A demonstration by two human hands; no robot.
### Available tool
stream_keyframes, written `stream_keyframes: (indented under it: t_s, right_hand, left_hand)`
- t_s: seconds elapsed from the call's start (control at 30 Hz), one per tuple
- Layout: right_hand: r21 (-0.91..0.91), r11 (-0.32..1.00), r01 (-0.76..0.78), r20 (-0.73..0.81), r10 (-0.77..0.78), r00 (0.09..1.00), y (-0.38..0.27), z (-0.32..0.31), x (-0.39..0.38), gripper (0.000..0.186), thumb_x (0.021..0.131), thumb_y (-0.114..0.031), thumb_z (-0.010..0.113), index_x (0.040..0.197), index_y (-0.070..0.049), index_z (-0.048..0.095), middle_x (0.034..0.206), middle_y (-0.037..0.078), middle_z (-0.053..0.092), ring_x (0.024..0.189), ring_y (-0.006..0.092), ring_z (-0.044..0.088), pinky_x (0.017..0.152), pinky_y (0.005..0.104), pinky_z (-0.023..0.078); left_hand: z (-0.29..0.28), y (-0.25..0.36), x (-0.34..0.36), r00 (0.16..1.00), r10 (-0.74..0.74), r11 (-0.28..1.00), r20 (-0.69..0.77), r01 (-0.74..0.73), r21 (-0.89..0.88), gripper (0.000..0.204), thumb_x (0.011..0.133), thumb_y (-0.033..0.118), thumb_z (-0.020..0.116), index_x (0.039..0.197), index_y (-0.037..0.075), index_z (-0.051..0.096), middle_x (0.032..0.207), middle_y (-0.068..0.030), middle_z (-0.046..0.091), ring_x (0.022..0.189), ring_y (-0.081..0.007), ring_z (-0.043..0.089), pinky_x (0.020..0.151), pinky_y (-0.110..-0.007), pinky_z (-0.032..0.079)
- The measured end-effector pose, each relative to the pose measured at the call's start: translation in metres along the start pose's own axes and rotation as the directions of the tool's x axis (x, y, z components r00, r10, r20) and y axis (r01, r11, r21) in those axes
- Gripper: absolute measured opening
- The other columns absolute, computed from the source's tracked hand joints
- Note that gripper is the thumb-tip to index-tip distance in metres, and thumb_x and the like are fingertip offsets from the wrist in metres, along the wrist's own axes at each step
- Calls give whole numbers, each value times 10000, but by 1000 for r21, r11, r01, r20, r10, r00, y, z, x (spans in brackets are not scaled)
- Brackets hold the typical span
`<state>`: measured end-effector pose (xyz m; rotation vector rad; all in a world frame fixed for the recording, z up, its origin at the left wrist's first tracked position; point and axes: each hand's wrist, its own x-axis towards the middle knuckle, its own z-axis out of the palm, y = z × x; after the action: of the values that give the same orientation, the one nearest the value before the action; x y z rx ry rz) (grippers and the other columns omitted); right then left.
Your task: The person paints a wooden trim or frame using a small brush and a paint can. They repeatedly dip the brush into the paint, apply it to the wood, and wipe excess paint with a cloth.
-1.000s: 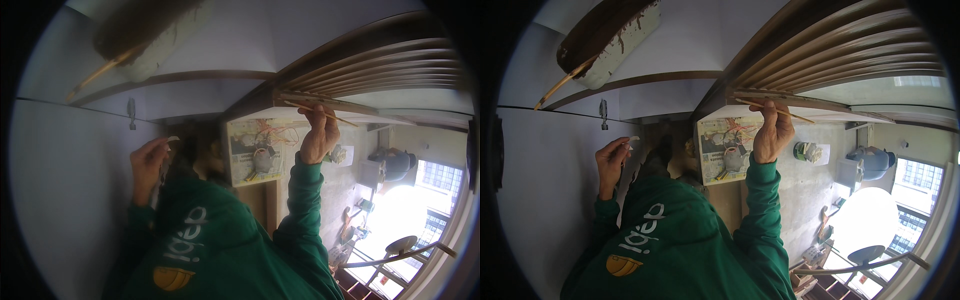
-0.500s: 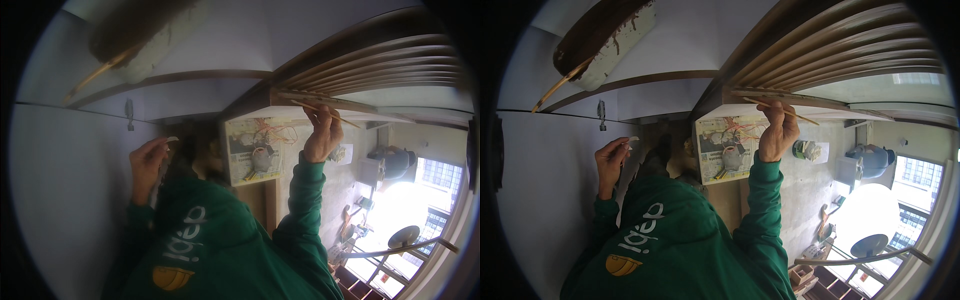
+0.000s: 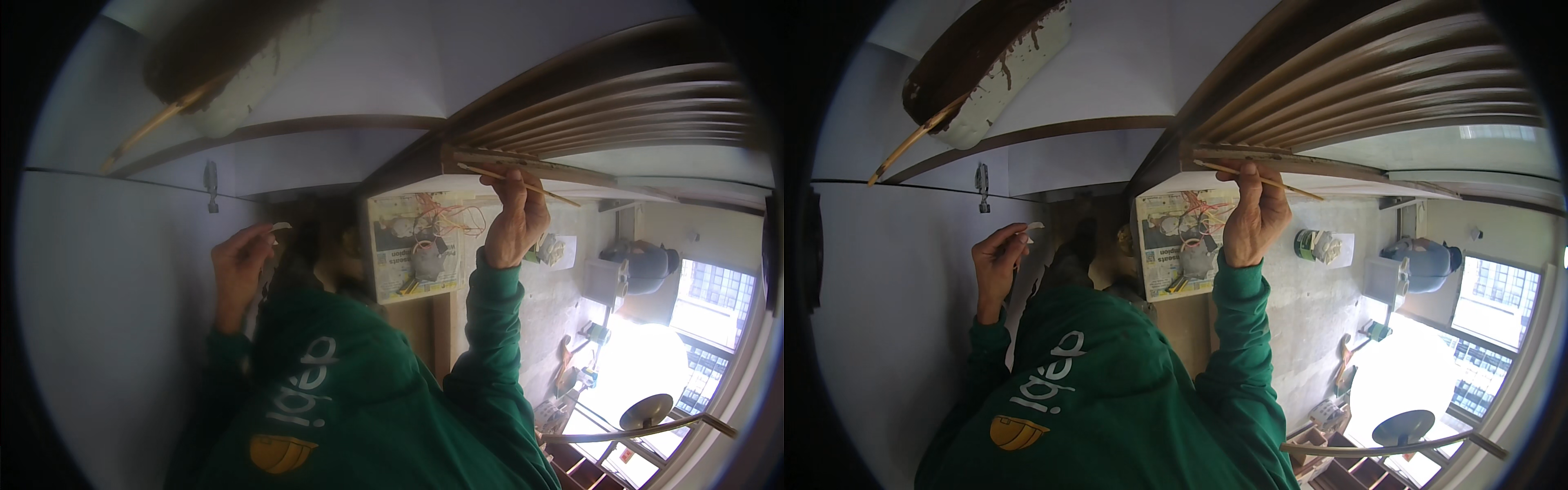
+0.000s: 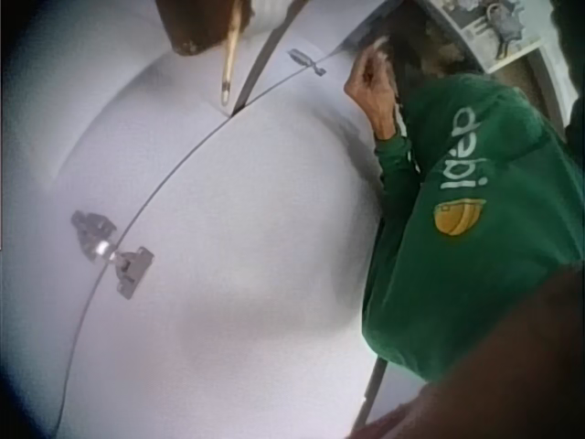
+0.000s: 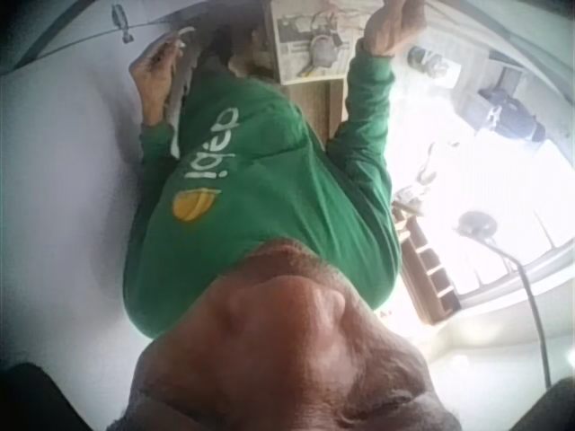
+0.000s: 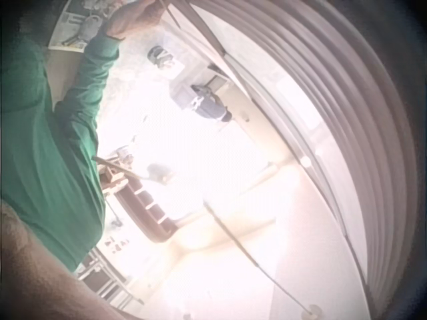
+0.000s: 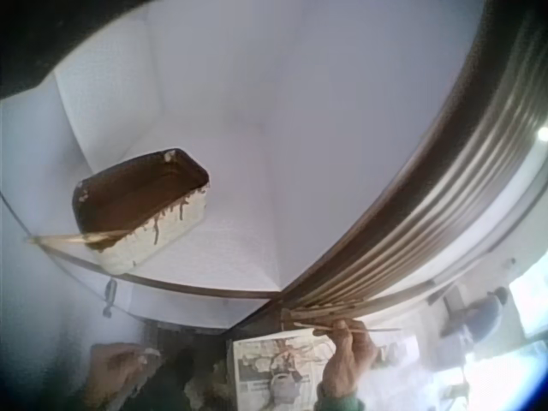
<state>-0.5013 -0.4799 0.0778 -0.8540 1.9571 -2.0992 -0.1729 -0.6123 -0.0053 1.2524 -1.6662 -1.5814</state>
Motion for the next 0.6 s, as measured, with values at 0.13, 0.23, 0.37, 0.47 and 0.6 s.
stream_keyframes:
  t_s: [0.13, 0.23, 0.37, 0.47, 0.6]
  right_hand:
    - [-46, 999, 1, -5, -1, 1000, 2, -5, 1, 275, 1025, -200, 584, 1059, 67, 644, 950, 161, 707, 838, 224, 699, 835, 356, 590]
    - [-10, 1000, -7, -35, 7, 999, 3, -11, 4, 273, 1024, -191, 583, 1068, 73, 635, 965, 164, 700, 855, 235, 703, 827, 358, 598]
    - [26, 1000, 4, -33, -3, 999, 2, -12, 6, 268, 1026, -178, 576, 1080, 80, 626, 975, 172, 693, 862, 243, 708, 820, 352, 604]
    - [45, 999, -19, -41, 21, 999, -1, -4, 4, 248, 1018, -192, 605, 1016, 45, 676, 911, 156, 735, 798, 199, 692, 835, 353, 568]
    - [9, 1000, -8, -21, 8, 1000, 2, -3, 3, 254, 1019, -198, 604, 1015, 45, 677, 918, 154, 737, 796, 198, 687, 827, 343, 562]
  left_hand:
    - [-1, -4, 1, 1000, -16, 1000, 1, 16, -3, 212, 911, 84, 719, 1108, 5, 734, 793, -27, 700, 666, -56, 584, 587, -211, 451]
    - [0, -4, 1, 1000, -24, 1000, 2, 24, -4, 215, 912, 89, 721, 1109, 3, 734, 799, -26, 702, 674, -57, 588, 588, -210, 451]
    - [0, -6, 2, 1000, -24, 1000, 12, 24, -14, 219, 912, 93, 723, 1110, 1, 734, 799, -25, 700, 677, -57, 585, 587, -211, 448]
    - [1, -5, 2, 1000, -12, 1000, 6, 12, -10, 220, 912, 96, 724, 1110, 3, 735, 787, -26, 695, 666, -55, 575, 585, -211, 443]
    - [1, -3, 2, 999, -33, 999, 8, 33, -7, 218, 911, 93, 724, 1109, 4, 735, 773, -26, 692, 659, -56, 570, 586, -211, 440]
